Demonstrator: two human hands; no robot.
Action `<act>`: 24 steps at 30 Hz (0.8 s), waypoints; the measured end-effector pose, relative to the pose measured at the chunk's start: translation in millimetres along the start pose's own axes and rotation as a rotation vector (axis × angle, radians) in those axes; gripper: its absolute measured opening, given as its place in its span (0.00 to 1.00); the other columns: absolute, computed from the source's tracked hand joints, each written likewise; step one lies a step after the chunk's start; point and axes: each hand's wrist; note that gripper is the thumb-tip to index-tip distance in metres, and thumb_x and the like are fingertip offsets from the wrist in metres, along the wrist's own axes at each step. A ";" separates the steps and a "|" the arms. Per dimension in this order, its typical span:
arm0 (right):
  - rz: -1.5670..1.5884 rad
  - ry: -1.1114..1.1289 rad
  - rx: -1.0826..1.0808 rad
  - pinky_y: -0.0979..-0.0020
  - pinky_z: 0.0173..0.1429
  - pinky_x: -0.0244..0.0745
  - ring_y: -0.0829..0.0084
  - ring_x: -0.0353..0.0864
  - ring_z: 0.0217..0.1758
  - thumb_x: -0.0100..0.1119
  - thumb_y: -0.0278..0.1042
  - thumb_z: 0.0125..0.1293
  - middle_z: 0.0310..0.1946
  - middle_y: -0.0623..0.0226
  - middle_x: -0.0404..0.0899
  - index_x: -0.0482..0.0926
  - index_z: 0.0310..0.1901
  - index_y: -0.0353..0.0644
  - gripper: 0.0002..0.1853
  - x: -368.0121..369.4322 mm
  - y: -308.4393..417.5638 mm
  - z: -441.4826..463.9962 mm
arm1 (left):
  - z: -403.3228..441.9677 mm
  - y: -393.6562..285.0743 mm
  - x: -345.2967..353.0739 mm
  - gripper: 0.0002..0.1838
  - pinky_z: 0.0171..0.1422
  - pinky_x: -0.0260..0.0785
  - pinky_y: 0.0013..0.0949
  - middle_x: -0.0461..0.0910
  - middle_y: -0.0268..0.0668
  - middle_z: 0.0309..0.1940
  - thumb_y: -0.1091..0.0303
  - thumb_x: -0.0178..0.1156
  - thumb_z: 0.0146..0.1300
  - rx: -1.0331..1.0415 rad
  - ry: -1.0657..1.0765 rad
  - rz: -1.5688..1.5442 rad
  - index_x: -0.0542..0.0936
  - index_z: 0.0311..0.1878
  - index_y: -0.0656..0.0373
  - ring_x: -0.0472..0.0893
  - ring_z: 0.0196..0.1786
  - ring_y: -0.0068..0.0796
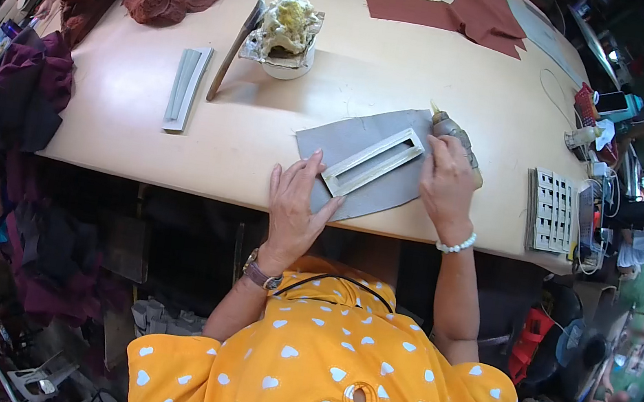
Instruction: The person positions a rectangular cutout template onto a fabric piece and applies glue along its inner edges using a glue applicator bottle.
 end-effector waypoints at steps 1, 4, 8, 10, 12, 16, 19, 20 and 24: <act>0.005 0.026 0.015 0.62 0.48 0.71 0.57 0.75 0.44 0.53 0.23 0.56 0.42 0.59 0.75 0.76 0.43 0.35 0.12 5.5 4.1 0.3 | -0.3 -0.2 0.2 0.39 0.66 0.49 0.53 0.76 0.38 0.47 0.65 0.68 0.49 -0.008 0.007 -0.004 0.63 0.65 0.60 0.71 0.55 0.38; -0.098 0.063 0.020 0.62 0.46 0.72 0.57 0.74 0.42 0.50 0.25 0.55 0.39 0.56 0.73 0.75 0.39 0.32 0.10 15.1 14.4 5.6 | -0.4 0.1 0.0 0.39 0.66 0.49 0.55 0.75 0.37 0.47 0.65 0.67 0.50 -0.025 0.019 -0.013 0.62 0.66 0.60 0.70 0.56 0.37; -0.206 0.134 0.047 0.61 0.45 0.73 0.56 0.74 0.42 0.50 0.26 0.53 0.37 0.54 0.72 0.75 0.33 0.31 0.08 18.9 20.9 12.2 | 0.2 0.4 0.8 0.39 0.66 0.49 0.53 0.76 0.37 0.46 0.65 0.68 0.49 -0.009 0.004 -0.019 0.62 0.65 0.60 0.71 0.54 0.37; -0.236 0.182 0.061 0.61 0.45 0.73 0.56 0.74 0.43 0.50 0.27 0.53 0.38 0.54 0.72 0.76 0.31 0.31 0.08 18.8 22.4 14.3 | -0.5 0.8 0.9 0.40 0.66 0.49 0.53 0.76 0.38 0.46 0.65 0.68 0.49 -0.002 0.001 -0.023 0.62 0.65 0.61 0.72 0.54 0.37; -0.233 0.178 0.065 0.60 0.45 0.73 0.56 0.74 0.43 0.50 0.27 0.54 0.39 0.54 0.72 0.76 0.31 0.31 0.08 19.1 22.9 14.3 | -0.4 1.3 0.3 0.40 0.66 0.50 0.55 0.76 0.37 0.45 0.65 0.67 0.49 0.001 0.004 -0.031 0.62 0.66 0.61 0.71 0.54 0.37; -0.141 0.075 0.054 0.60 0.44 0.73 0.55 0.74 0.42 0.50 0.27 0.55 0.41 0.53 0.73 0.77 0.32 0.32 0.09 13.7 21.6 13.7 | -0.3 1.0 0.4 0.40 0.66 0.50 0.55 0.76 0.37 0.45 0.65 0.67 0.49 0.000 -0.001 -0.025 0.61 0.66 0.60 0.71 0.54 0.37; -0.067 0.027 0.049 0.60 0.44 0.73 0.55 0.75 0.41 0.51 0.27 0.54 0.40 0.55 0.75 0.78 0.34 0.33 0.09 1.2 23.0 17.2 | 0.7 -0.5 -0.3 0.40 0.66 0.50 0.54 0.76 0.36 0.45 0.65 0.67 0.49 -0.004 0.000 -0.031 0.61 0.66 0.60 0.71 0.53 0.37; -0.044 0.015 0.049 0.60 0.44 0.73 0.55 0.75 0.40 0.52 0.27 0.54 0.40 0.55 0.76 0.79 0.34 0.34 0.09 -3.0 23.9 18.7 | 0.5 -0.1 0.1 0.40 0.66 0.50 0.54 0.76 0.36 0.45 0.65 0.68 0.49 -0.006 0.000 -0.029 0.62 0.66 0.60 0.71 0.54 0.37; 0.066 -0.087 0.054 0.60 0.43 0.72 0.57 0.76 0.38 0.56 0.28 0.53 0.34 0.59 0.78 0.81 0.31 0.36 0.07 -18.2 30.4 24.3 | 0.6 -1.0 -0.3 0.40 0.67 0.49 0.52 0.77 0.37 0.46 0.64 0.69 0.48 -0.025 0.003 -0.005 0.62 0.65 0.59 0.73 0.52 0.37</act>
Point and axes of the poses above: each hand's wrist, its own z-axis towards the middle knuckle, its own x-axis out of the palm, y = z × x
